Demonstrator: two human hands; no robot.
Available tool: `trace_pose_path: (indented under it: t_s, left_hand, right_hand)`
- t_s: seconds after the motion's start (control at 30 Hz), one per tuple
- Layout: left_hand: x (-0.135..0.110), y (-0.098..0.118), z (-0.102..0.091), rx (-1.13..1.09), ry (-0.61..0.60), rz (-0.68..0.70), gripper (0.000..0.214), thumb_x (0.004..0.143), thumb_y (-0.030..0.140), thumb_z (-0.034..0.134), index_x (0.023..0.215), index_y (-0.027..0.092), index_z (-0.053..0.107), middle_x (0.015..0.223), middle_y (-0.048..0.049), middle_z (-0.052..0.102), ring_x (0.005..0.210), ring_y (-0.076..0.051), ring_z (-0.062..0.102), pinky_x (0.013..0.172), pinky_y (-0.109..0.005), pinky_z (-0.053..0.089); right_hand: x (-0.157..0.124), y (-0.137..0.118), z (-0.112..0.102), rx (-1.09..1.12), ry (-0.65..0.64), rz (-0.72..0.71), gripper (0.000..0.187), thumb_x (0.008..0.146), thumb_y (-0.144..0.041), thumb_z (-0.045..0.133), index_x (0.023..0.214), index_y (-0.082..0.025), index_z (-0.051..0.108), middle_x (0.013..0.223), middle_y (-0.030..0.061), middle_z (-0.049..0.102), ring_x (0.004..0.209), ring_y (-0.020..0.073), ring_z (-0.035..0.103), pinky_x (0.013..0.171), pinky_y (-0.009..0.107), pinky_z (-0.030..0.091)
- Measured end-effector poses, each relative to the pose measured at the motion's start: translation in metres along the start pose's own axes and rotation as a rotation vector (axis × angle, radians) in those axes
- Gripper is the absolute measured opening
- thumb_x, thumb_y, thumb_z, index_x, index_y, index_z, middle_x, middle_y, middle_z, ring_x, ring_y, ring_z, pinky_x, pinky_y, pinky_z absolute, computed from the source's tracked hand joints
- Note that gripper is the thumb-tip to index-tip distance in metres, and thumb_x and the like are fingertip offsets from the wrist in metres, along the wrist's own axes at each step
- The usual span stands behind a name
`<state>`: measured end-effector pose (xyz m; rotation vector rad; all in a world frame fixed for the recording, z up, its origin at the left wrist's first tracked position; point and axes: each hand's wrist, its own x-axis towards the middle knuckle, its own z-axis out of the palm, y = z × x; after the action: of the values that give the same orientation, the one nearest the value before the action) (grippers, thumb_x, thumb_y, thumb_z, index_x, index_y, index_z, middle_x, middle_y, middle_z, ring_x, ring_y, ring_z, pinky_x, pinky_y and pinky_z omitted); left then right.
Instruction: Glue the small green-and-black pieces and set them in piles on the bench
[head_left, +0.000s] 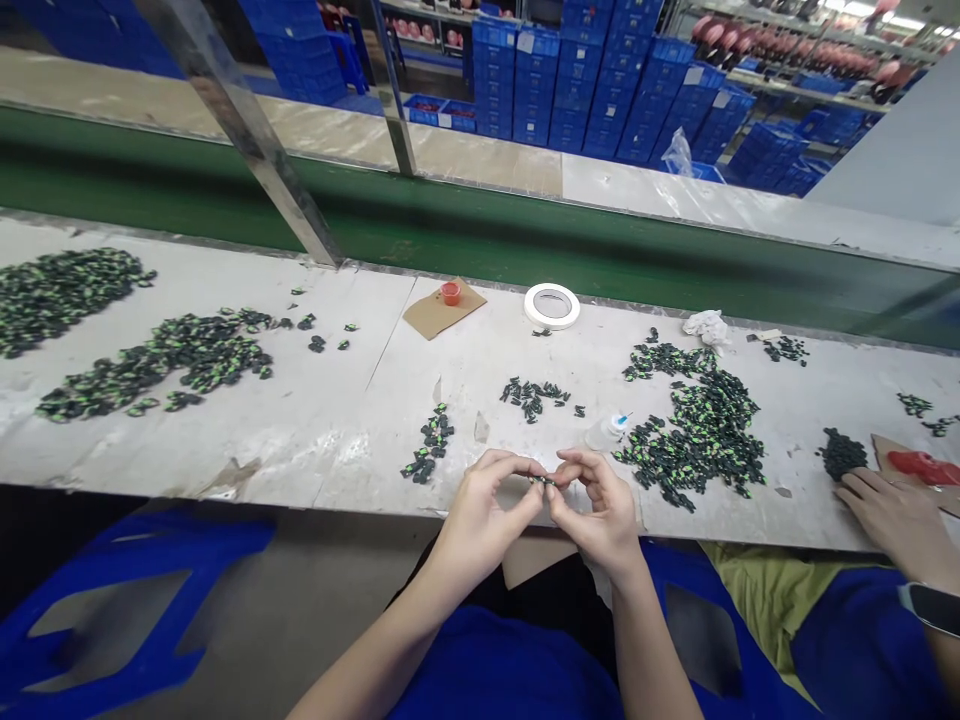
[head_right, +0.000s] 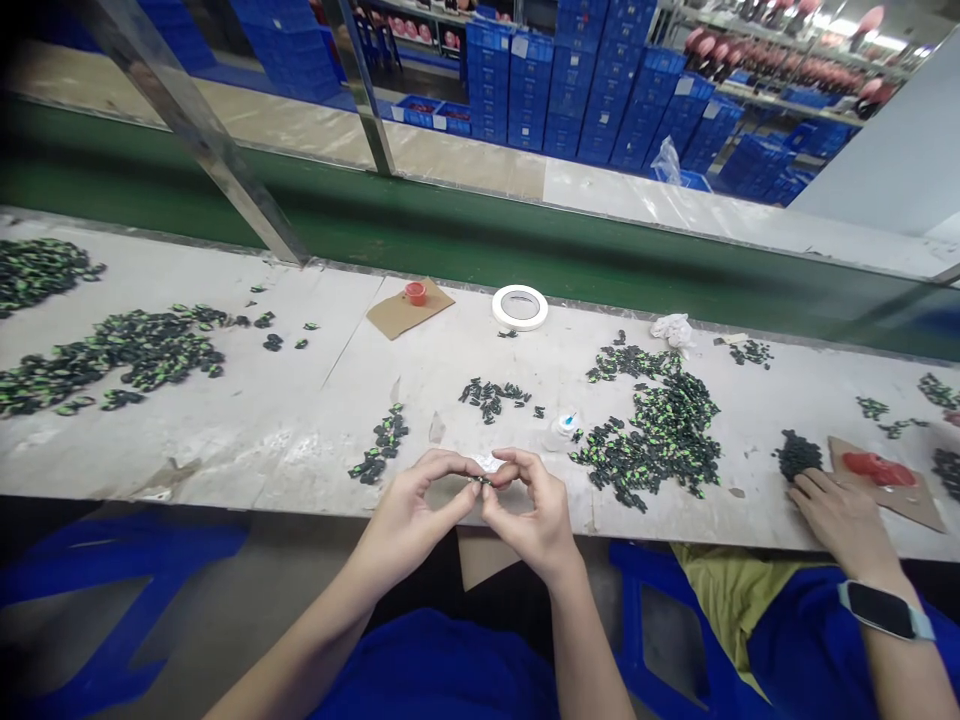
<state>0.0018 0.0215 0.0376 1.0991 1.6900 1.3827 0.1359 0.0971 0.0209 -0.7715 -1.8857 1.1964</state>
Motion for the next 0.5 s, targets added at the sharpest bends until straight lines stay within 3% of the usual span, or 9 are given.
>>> trace_pose_path:
  t_s: [0.1, 0.23, 0.3, 0.37, 0.43, 0.5]
  left_hand:
    - [0.001, -0.007, 0.005, -0.051, -0.040, -0.052, 0.010, 0.079, 0.021, 0.062, 0.084, 0.019, 0.070, 0.091, -0.0059, 0.069, 0.090, -0.021, 0.066, 0.082, -0.033, 0.053]
    - [-0.001, -0.014, 0.000, 0.053, -0.076, 0.038, 0.030, 0.082, 0.027, 0.063, 0.112, 0.023, 0.062, 0.100, -0.0066, 0.069, 0.098, -0.022, 0.064, 0.090, -0.038, 0.048]
    - [0.001, -0.019, -0.011, 0.227, -0.012, 0.110, 0.035, 0.084, 0.030, 0.062, 0.118, 0.027, 0.058, 0.109, -0.0070, 0.068, 0.106, -0.026, 0.059, 0.095, -0.045, 0.043]
    - [0.005, -0.026, -0.027, 0.432, 0.118, 0.137, 0.025, 0.086, 0.031, 0.057, 0.111, 0.027, 0.062, 0.113, -0.0079, 0.067, 0.111, -0.030, 0.055, 0.096, -0.053, 0.036]
    - [0.012, -0.036, -0.042, 0.606, 0.272, 0.125, 0.018, 0.087, 0.029, 0.056, 0.101, 0.024, 0.066, 0.108, -0.0102, 0.068, 0.107, -0.034, 0.053, 0.094, -0.059, 0.031]
    - [0.019, -0.047, -0.053, 0.720, 0.373, 0.136, 0.014, 0.086, 0.025, 0.056, 0.092, 0.023, 0.068, 0.096, -0.0110, 0.070, 0.101, -0.034, 0.053, 0.091, -0.060, 0.029]
  right_hand:
    - [-0.003, 0.002, -0.002, -0.081, -0.013, -0.050, 0.031, 0.077, -0.017, 0.063, 0.107, -0.023, 0.058, 0.073, -0.0016, 0.066, 0.068, 0.0130, 0.066, 0.071, 0.025, 0.057]
    - [-0.012, 0.012, -0.017, -0.148, 0.051, -0.019, 0.029, 0.079, -0.022, 0.063, 0.108, -0.021, 0.060, 0.076, 0.0016, 0.068, 0.070, 0.0160, 0.067, 0.072, 0.031, 0.058]
    - [-0.017, 0.020, -0.030, -0.206, 0.191, 0.006, 0.030, 0.079, -0.025, 0.064, 0.109, -0.021, 0.061, 0.079, 0.0032, 0.068, 0.072, 0.0181, 0.068, 0.075, 0.035, 0.058]
    - [-0.017, 0.027, -0.045, -0.316, 0.412, 0.023, 0.032, 0.080, -0.029, 0.065, 0.110, -0.019, 0.061, 0.082, 0.0055, 0.068, 0.075, 0.0198, 0.067, 0.078, 0.039, 0.056]
    - [-0.013, 0.033, -0.058, -0.462, 0.626, 0.041, 0.038, 0.080, -0.035, 0.065, 0.114, -0.017, 0.060, 0.087, 0.0085, 0.068, 0.075, 0.0207, 0.066, 0.078, 0.042, 0.054]
    - [-0.005, 0.038, -0.065, -0.600, 0.701, 0.023, 0.050, 0.079, -0.042, 0.067, 0.120, -0.015, 0.057, 0.096, 0.0126, 0.066, 0.084, 0.0244, 0.063, 0.080, 0.045, 0.053]
